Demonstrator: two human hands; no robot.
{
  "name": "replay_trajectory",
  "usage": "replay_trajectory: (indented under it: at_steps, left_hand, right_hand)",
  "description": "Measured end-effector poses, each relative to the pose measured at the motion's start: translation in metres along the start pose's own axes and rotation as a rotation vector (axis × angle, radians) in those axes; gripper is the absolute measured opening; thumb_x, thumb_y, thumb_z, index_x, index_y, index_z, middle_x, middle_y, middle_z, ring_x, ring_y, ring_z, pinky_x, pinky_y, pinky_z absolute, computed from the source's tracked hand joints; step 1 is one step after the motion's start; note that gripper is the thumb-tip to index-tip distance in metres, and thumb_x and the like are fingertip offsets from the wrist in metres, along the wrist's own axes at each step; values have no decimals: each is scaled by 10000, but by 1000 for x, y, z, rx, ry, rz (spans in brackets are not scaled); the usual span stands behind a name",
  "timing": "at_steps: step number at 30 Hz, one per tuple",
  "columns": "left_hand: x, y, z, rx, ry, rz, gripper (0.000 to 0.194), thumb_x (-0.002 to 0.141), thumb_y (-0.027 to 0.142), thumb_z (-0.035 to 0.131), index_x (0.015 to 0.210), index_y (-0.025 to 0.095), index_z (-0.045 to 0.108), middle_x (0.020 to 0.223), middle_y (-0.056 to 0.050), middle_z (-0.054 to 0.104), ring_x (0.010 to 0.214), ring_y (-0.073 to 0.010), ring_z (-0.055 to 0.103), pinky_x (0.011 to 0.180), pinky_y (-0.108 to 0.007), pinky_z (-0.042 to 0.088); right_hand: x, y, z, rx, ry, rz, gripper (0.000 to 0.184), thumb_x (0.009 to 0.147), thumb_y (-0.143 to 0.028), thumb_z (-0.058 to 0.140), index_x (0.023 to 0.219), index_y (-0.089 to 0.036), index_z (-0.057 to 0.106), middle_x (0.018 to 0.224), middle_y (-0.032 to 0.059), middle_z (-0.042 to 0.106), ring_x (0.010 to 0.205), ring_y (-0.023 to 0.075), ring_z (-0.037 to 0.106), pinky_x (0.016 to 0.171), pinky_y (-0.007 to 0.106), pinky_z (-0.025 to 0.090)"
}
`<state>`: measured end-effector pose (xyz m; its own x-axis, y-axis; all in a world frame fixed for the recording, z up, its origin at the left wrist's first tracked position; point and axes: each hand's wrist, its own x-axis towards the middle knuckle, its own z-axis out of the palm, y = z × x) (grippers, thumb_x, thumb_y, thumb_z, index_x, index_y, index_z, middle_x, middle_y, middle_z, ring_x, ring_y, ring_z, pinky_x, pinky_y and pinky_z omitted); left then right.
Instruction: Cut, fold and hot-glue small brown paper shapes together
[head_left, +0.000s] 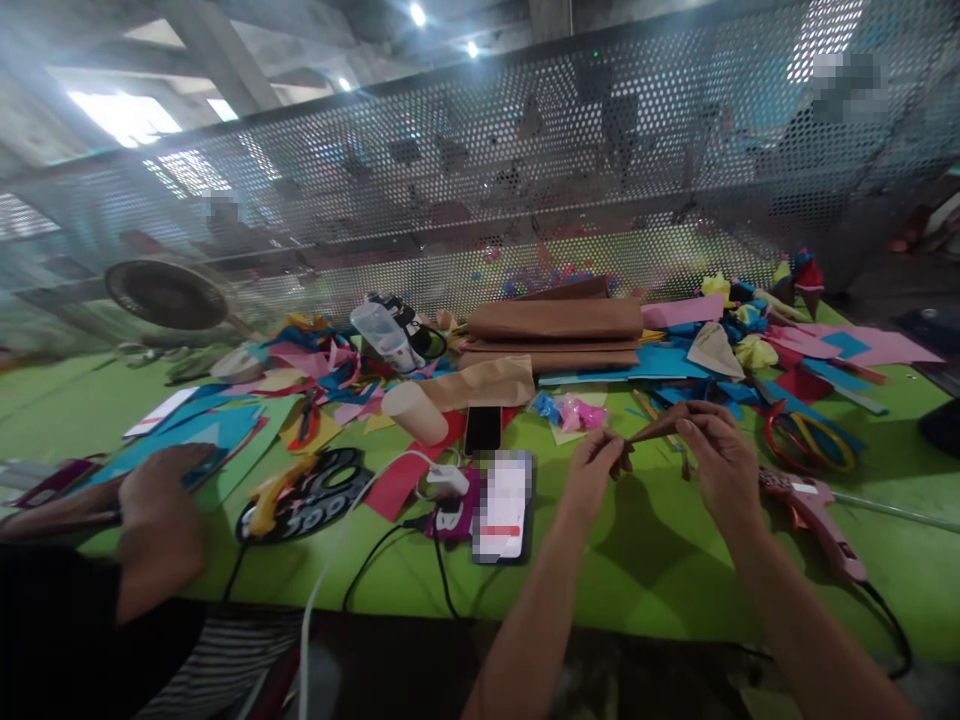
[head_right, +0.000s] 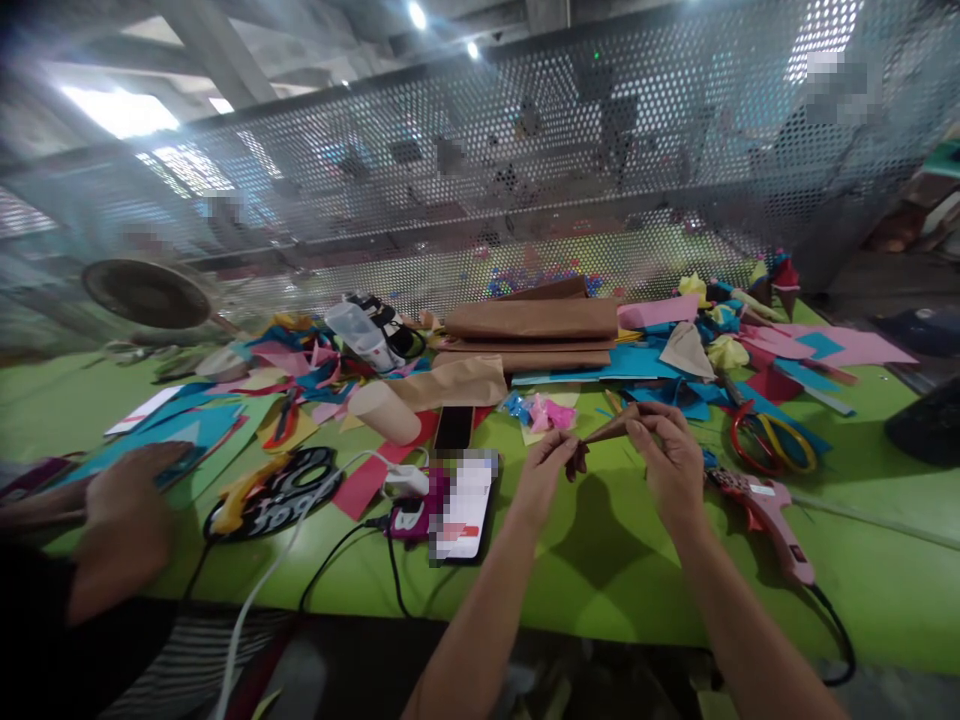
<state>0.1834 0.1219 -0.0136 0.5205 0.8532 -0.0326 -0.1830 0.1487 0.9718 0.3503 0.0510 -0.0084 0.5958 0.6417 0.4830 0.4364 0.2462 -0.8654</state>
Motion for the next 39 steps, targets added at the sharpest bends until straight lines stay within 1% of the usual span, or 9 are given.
replay_trajectory:
  at_steps: [5, 9, 12, 15, 19, 25, 31, 35, 39]
  left_hand:
    - [0, 3, -4, 34, -37, -25, 235, 808, 382, 674, 748, 157, 645, 647, -20, 632, 574, -107, 525, 556, -233, 360]
    - [-2, 8, -8, 197, -125, -32, 214, 843, 356, 650, 825, 151, 711, 731, -43, 688, 650, -133, 583, 610, -246, 399]
    - [-2, 11, -12, 357, -180, 25, 231, 865, 361, 645, 861, 152, 744, 790, -54, 715, 740, -167, 627, 682, -270, 442]
    - [0, 10, -15, 452, -215, 92, 229, 873, 354, 648, 887, 155, 761, 857, -67, 734, 825, -196, 652, 748, -290, 466]
    - [1, 6, -19, 470, -233, 79, 196, 864, 305, 651, 930, 156, 761, 940, -80, 742, 888, -207, 667, 789, -296, 487]
    - [-1, 7, -19, 480, -263, 45, 149, 856, 256, 631, 888, 155, 735, 896, -71, 735, 856, -200, 658, 756, -287, 486]
    - [-4, 8, -14, 663, -205, 193, 122, 843, 188, 605, 858, 182, 726, 873, -55, 708, 807, -195, 629, 704, -280, 451]
    - [-6, 11, -9, 709, -221, 275, 199, 895, 158, 543, 952, 202, 728, 946, -64, 731, 880, -211, 649, 788, -299, 462]
    - [-11, 15, -5, 757, -216, 333, 216, 949, 200, 524, 1041, 209, 719, 1003, -78, 738, 913, -224, 656, 816, -312, 461]
  right_hand:
    - [0, -2, 0, 27, -42, -23, 136, 905, -354, 702, 828, -256, 757, 1058, 62, 669, 1058, 245, 626, 929, 404, 467]
    - [2, -1, -2, 34, -50, -33, 144, 914, -350, 690, 826, -251, 746, 1068, 66, 670, 1060, 247, 630, 931, 405, 472]
    - [4, -2, -4, 29, -85, -45, 152, 919, -348, 685, 816, -248, 734, 1072, 70, 675, 1055, 247, 638, 941, 410, 477]
    - [7, -3, -6, 40, -142, -37, 169, 927, -345, 675, 804, -241, 727, 1070, 74, 666, 1070, 252, 645, 949, 415, 484]
    - [6, -6, -8, 30, -206, -27, 204, 941, -346, 652, 785, -236, 723, 1059, 77, 654, 1057, 248, 642, 943, 422, 497]
    - [4, -6, -7, 36, -248, 1, 215, 940, -362, 651, 775, -240, 716, 1063, 67, 656, 1012, 240, 644, 883, 405, 533]
    - [4, -7, -3, -14, -171, -54, 214, 932, -343, 657, 753, -239, 710, 1038, 63, 682, 982, 233, 664, 892, 401, 519]
    - [5, -5, -3, -44, -76, -59, 214, 926, -347, 665, 749, -242, 722, 984, 66, 694, 996, 242, 664, 895, 400, 516]
    - [8, -2, -4, -30, -19, -50, 196, 924, -338, 671, 767, -244, 740, 958, 67, 695, 1012, 244, 657, 901, 400, 508]
